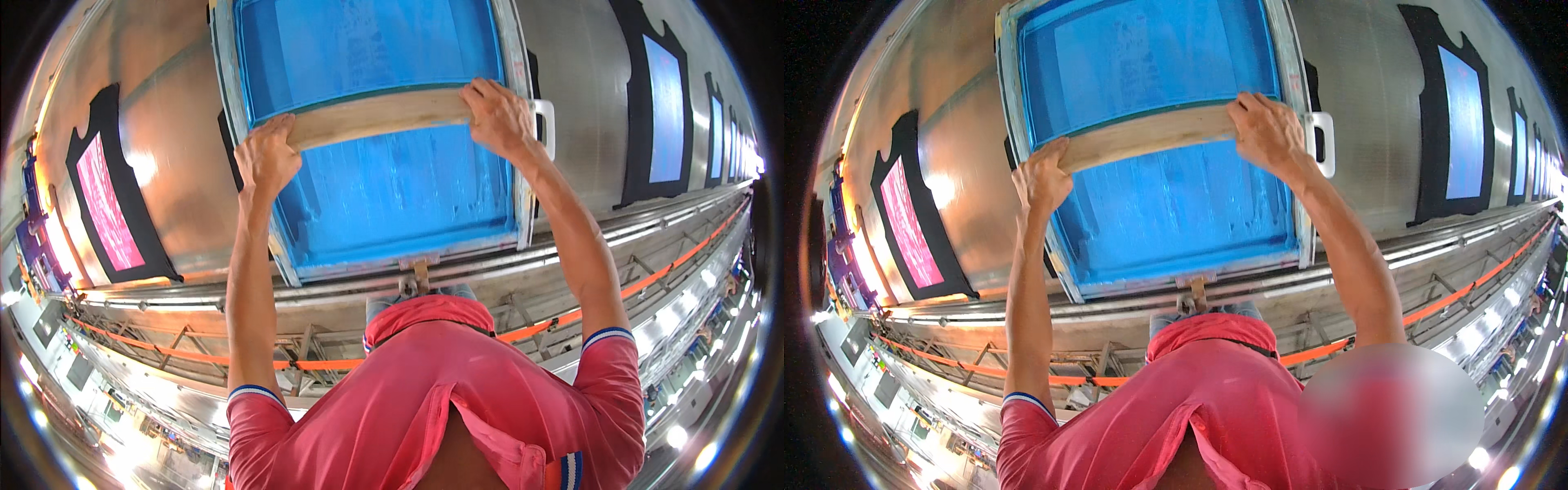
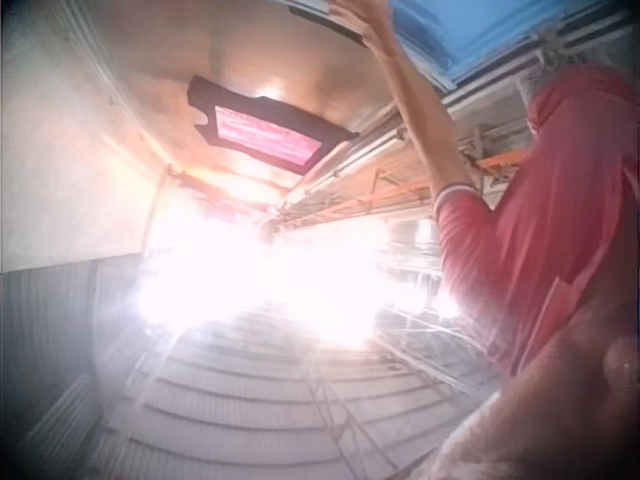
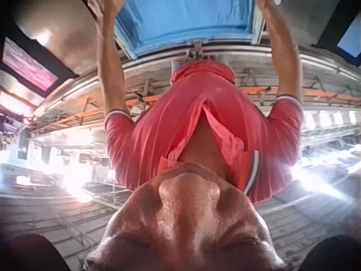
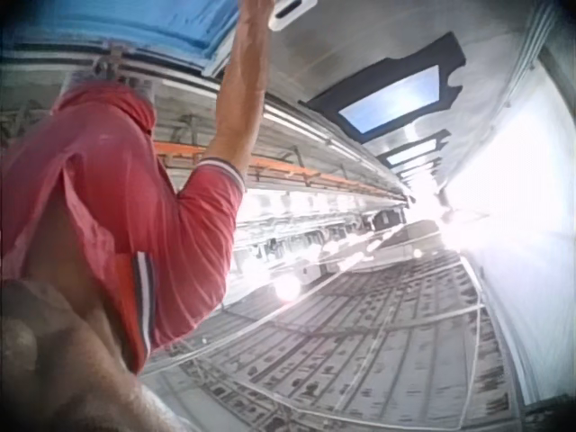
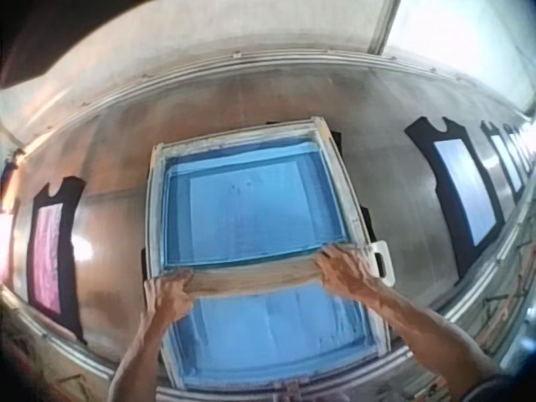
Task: The person uses a squeegee to pull blue ink across a screen printing frame placed over black t-shirts on a conveyor. The person repeatedly lifts the screen, moves to the next shirt, and repeats the printing stroke.
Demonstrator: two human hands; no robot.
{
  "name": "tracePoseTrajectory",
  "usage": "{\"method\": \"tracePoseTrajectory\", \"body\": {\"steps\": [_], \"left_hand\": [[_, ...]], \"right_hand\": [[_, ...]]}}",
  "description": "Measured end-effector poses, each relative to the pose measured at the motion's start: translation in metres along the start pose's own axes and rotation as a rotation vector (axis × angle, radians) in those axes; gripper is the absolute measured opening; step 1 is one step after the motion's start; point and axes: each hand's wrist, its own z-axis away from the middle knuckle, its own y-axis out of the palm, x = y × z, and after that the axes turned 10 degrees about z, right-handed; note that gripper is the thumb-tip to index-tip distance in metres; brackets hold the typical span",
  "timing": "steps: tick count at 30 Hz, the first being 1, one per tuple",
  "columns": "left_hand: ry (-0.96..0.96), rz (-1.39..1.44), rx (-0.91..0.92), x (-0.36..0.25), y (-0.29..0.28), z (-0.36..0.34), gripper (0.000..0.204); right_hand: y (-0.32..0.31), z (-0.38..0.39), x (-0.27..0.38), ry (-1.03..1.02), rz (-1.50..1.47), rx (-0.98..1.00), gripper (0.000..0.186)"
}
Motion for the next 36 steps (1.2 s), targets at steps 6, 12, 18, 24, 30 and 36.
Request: {"method": "tracePoseTrajectory", "body": {"steps": [6,12,18,24,30,36], "left_hand": [[0.036,0.058,-0.016,-0.022,0.021,0.135,0.044],[-0.001,0.122,-0.008,-0.036,0.042,0.243,0.049],[-0.126,0.127,0.135,-0.052,0.013,0.232,0.039],[-0.154,0.023,0.266,-0.073,-0.006,0.214,0.036],[-0.021,0.175,0.246,-0.124,0.027,0.199,0.040],[-0.046,0.229,0.269,-0.135,0.038,0.201,0.041]], "right_hand": [[-0.009,0.123,0.055,-0.015,-0.073,0.049,0.019],[-0.016,0.220,0.098,-0.013,-0.105,0.096,0.023],[-0.009,0.216,0.092,-0.034,-0.026,0.140,0.025],[-0.044,0.176,0.055,0.052,-0.724,0.451,0.058],[0.024,0.094,-0.079,0.545,-0.230,-0.239,0.058],[0.049,0.066,-0.102,0.885,-0.745,-0.084,0.034]]}}
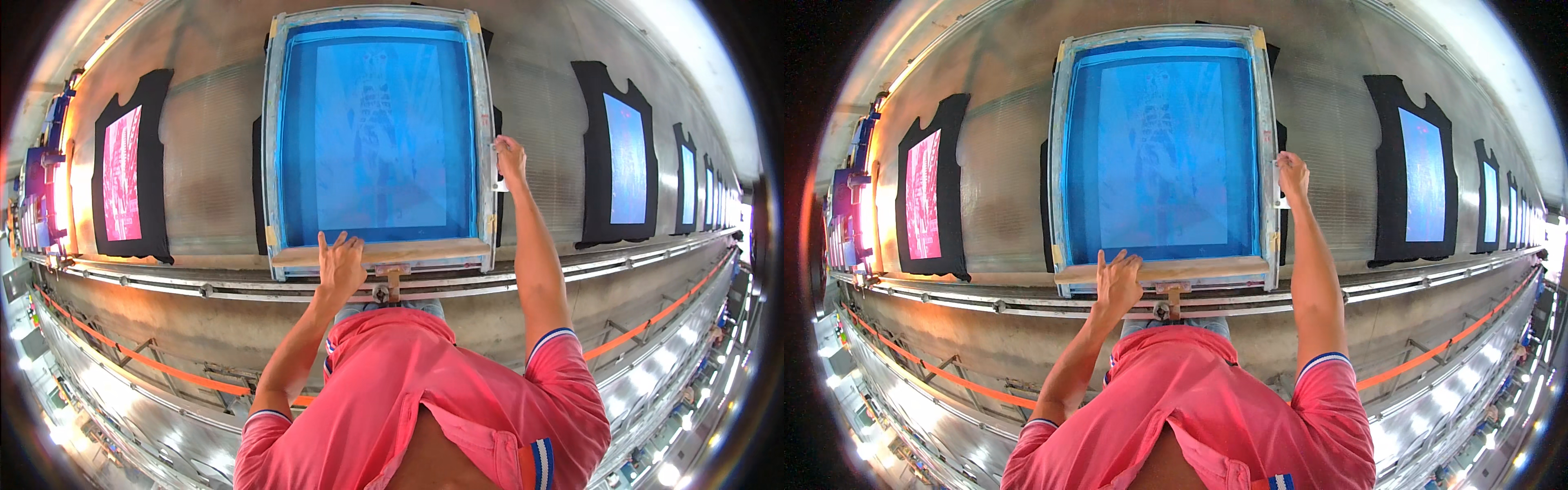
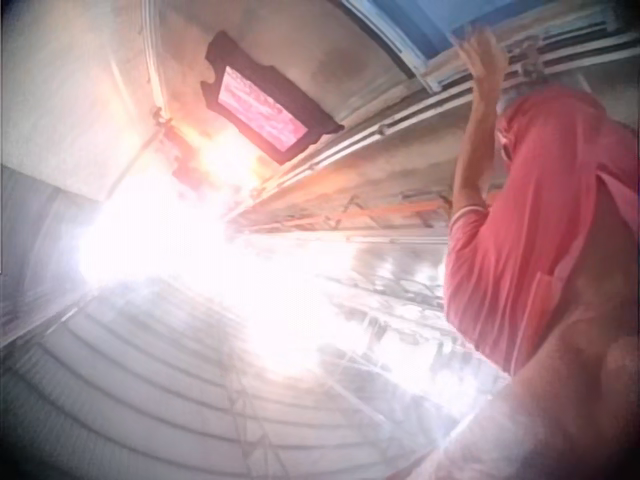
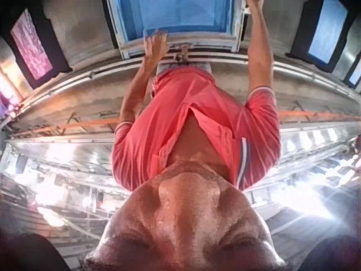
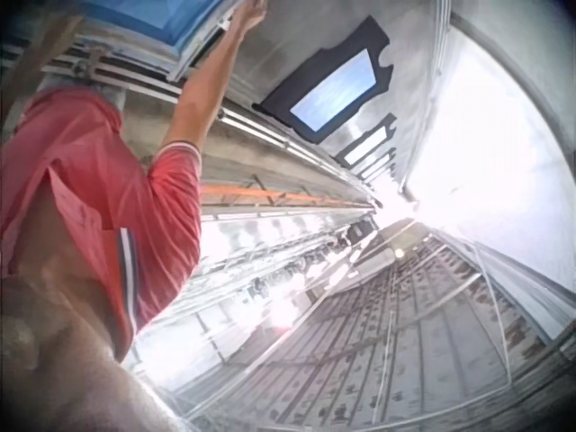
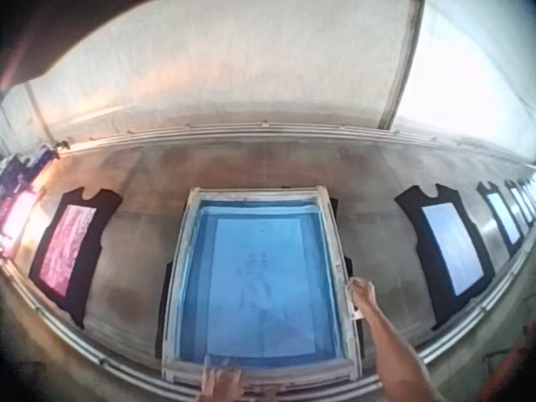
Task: The person uses a squeegee to pull blue ink across a screen printing frame placed over black t-shirts on a conveyor. The person repeatedly lifts the screen, moves to the next shirt, and repeats the printing stroke.
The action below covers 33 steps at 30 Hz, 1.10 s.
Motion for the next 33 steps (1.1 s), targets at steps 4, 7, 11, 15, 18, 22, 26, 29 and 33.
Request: {"method": "tracePoseTrajectory", "body": {"steps": [4,7,11,15,18,22,26,29,33], "left_hand": [[0.004,0.027,-0.002,0.002,-0.002,-0.001,0.040],[-0.013,0.025,0.006,0.004,-0.001,-0.002,0.039],[-0.051,0.028,0.019,0.000,-0.012,-0.002,0.037],[-0.013,-0.024,-0.027,-0.012,-0.025,0.000,0.035],[0.098,-0.026,-0.165,-0.003,-0.005,0.000,0.037],[0.103,0.024,-0.085,0.006,0.010,0.006,0.042],[0.059,0.022,-0.016,0.002,0.003,0.004,0.044],[0.047,0.003,-0.028,-0.003,-0.002,0.000,0.043],[0.083,0.025,-0.118,0.000,0.009,0.007,0.045]], "right_hand": [[0.003,-0.008,-0.007,-0.023,0.078,-0.037,0.034],[0.004,-0.002,-0.001,-0.093,0.088,-0.109,0.032],[-0.008,-0.001,0.015,-0.106,0.133,-0.096,0.033],[-0.012,0.000,0.020,-0.143,0.151,-0.097,0.033],[-0.008,-0.005,0.012,-0.123,0.141,-0.074,0.033],[-0.011,0.000,0.020,-0.060,0.113,-0.033,0.032],[-0.005,-0.005,0.008,-0.175,0.084,-0.122,0.029],[-0.002,-0.011,0.000,-0.198,0.076,-0.122,0.029],[0.001,-0.017,-0.004,-0.106,0.026,-0.053,0.028]]}}
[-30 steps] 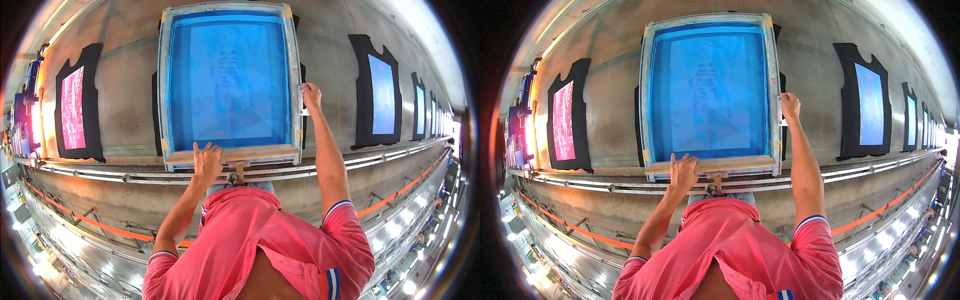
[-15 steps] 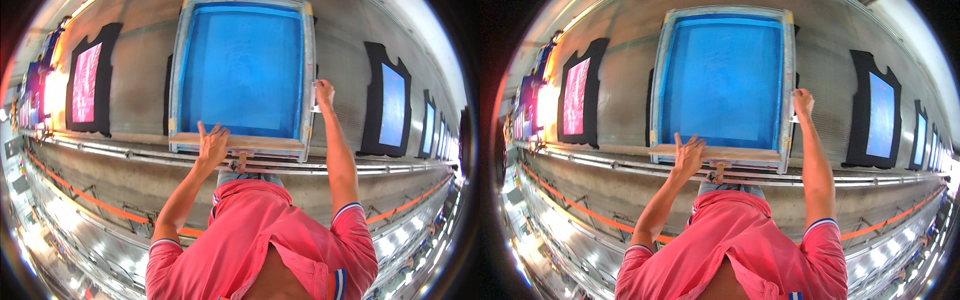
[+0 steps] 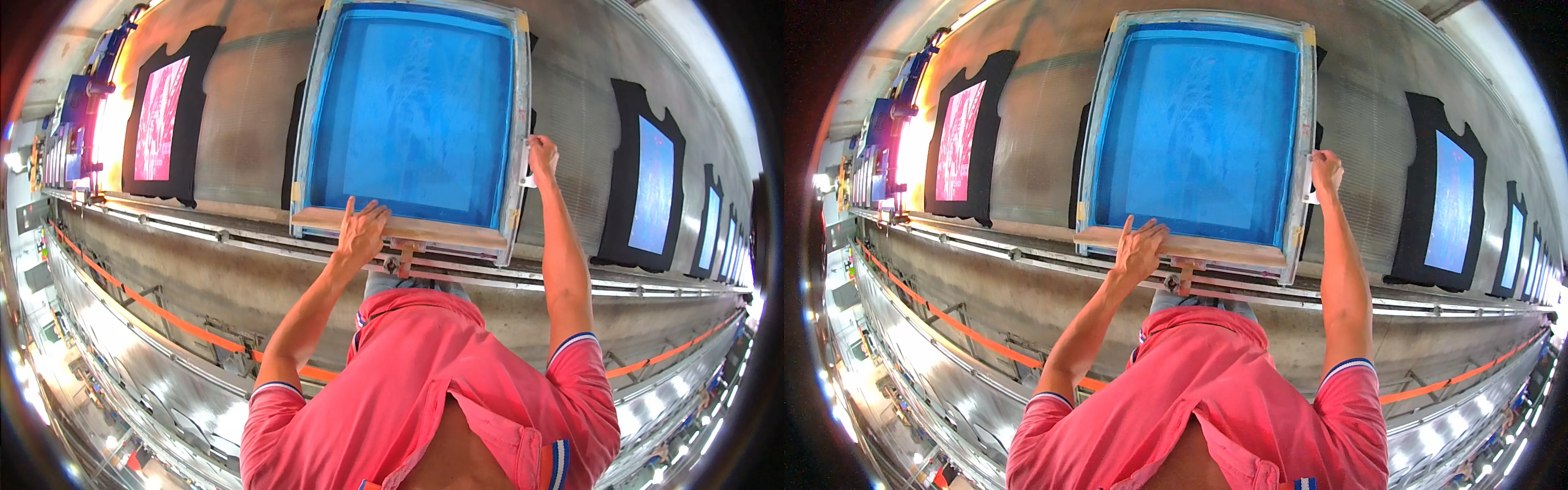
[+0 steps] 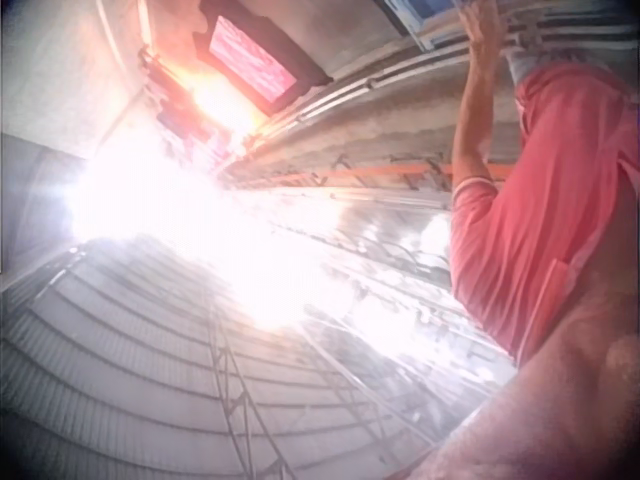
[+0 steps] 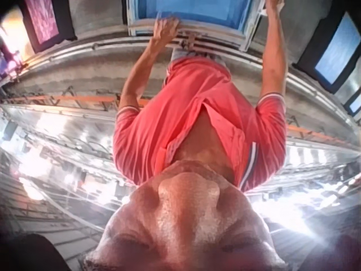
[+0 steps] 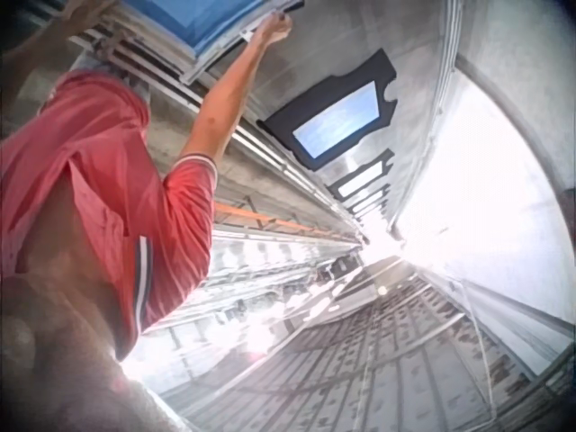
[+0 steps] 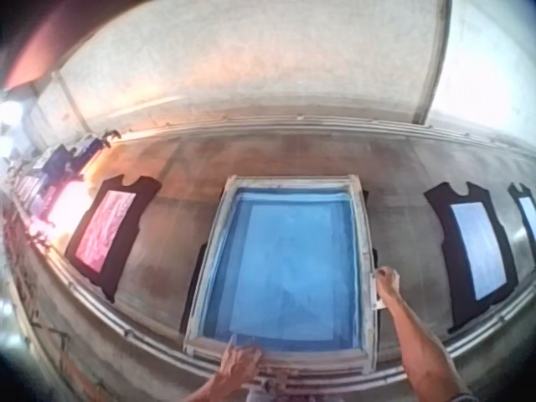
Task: The person uses a squeegee to pull blue ink across a screen printing frame placed over black t-shirts on a conveyor. The person repeatedly lifts the screen, moves to the next shirt, and repeats the printing stroke.
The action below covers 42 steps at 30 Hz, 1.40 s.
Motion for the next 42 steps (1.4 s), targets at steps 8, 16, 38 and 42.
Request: {"method": "tracePoseTrajectory", "body": {"steps": [8,16,38,42], "left_hand": [[0.176,-0.007,-0.179,0.000,0.039,0.064,0.053],[0.051,0.244,-0.177,-0.065,-0.053,0.000,0.041],[0.231,1.116,0.149,-0.220,0.040,-0.156,0.066],[0.191,1.149,0.239,-0.228,0.055,-0.168,0.059]], "right_hand": [[-0.001,0.003,0.007,0.002,0.027,-0.029,0.031],[-0.039,0.020,0.009,-0.153,-0.045,-0.115,0.031],[-0.431,0.251,-0.297,0.116,0.278,-0.810,0.024],[-0.412,0.326,-0.340,0.101,0.496,-0.797,0.026]]}}
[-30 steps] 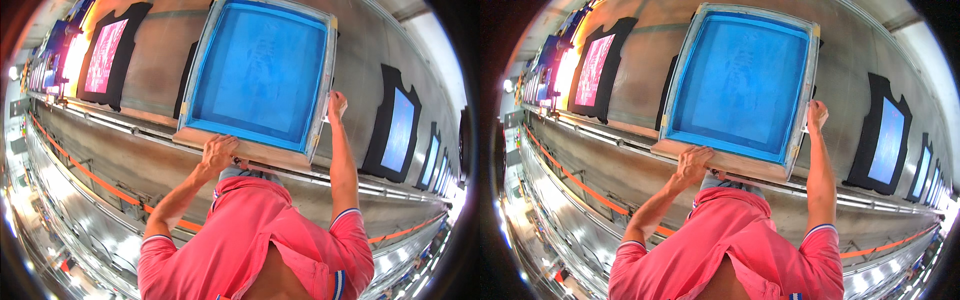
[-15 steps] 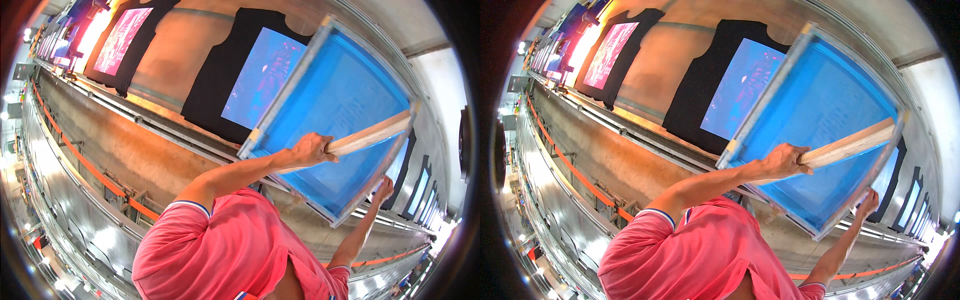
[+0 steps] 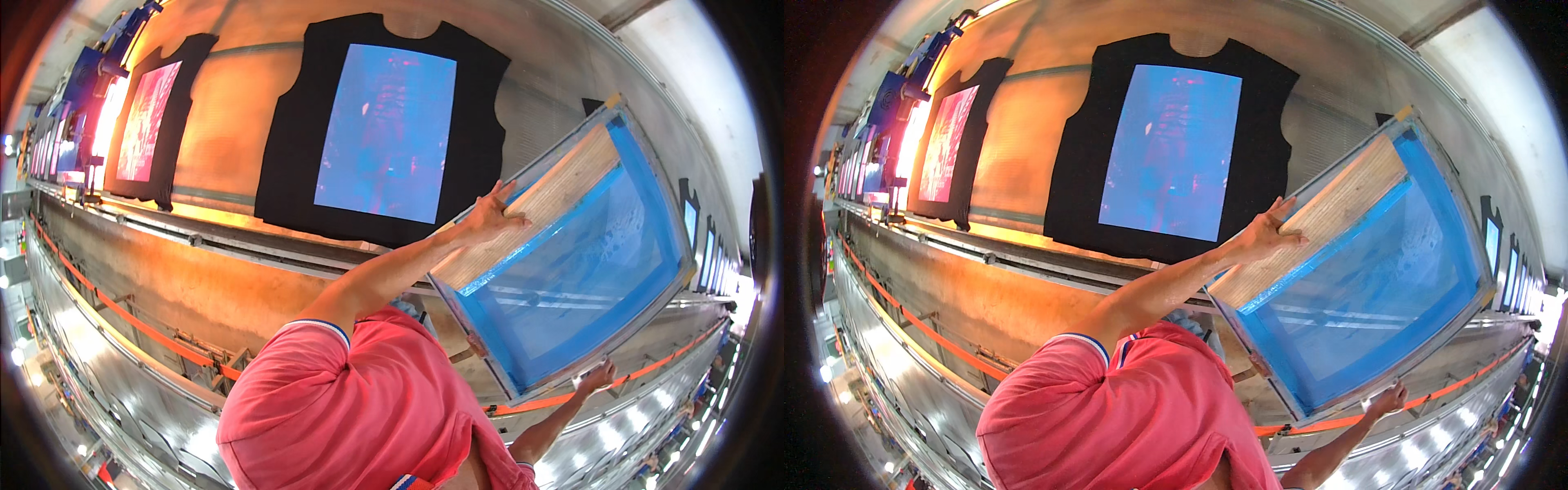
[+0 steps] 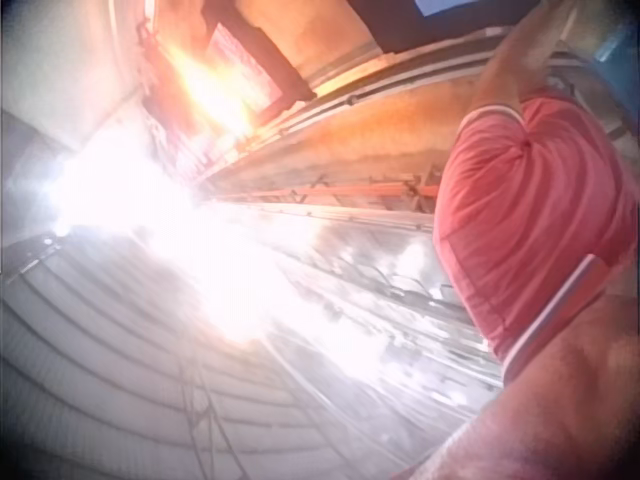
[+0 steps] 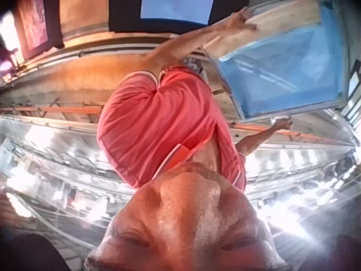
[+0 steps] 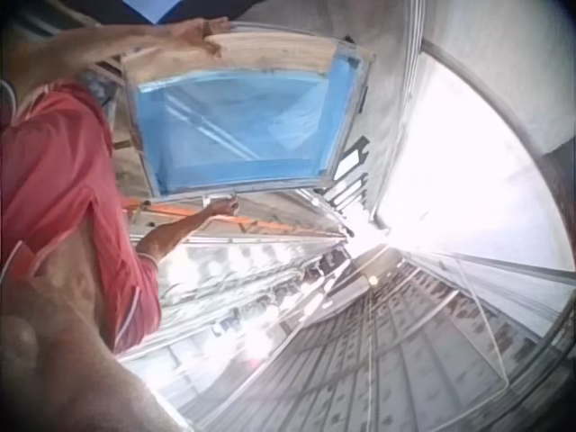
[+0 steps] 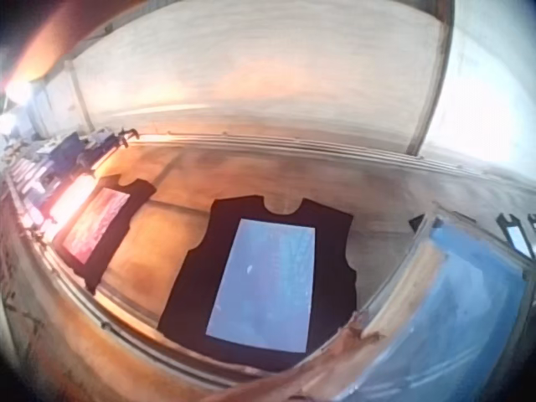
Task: The person uses a squeegee to pull blue ink across a screen printing frame placed over black t-shirts on a conveyor. The person repeatedly lifts the screen, moves to the next shirt, and repeats the printing stroke.
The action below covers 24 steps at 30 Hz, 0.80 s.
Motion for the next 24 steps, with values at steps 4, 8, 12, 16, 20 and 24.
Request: {"method": "tracePoseTrajectory", "body": {"steps": [4,8,12,16,20,24], "left_hand": [[-0.048,0.104,0.008,0.030,0.014,-0.023,0.059],[-0.119,0.130,0.056,0.032,0.026,-0.043,0.071],[-0.212,0.198,0.105,0.043,0.039,-0.055,0.067],[-0.192,0.067,0.102,0.016,0.069,-0.047,0.060],[-0.142,-0.067,0.107,0.001,0.101,-0.041,0.063],[-0.169,-0.058,0.208,-0.019,0.110,-0.029,0.096]], "right_hand": [[-0.010,0.055,-0.023,0.247,-0.083,-0.017,0.029],[-0.032,0.109,-0.013,0.573,-0.177,0.001,0.032],[-0.036,0.135,-0.007,0.572,-0.177,-0.039,0.028],[-0.038,0.151,-0.024,0.781,-0.383,-0.041,0.018],[-0.035,0.151,-0.058,0.769,-0.322,-0.078,0.017],[-0.037,0.180,-0.066,0.742,-0.332,-0.213,0.020]]}}
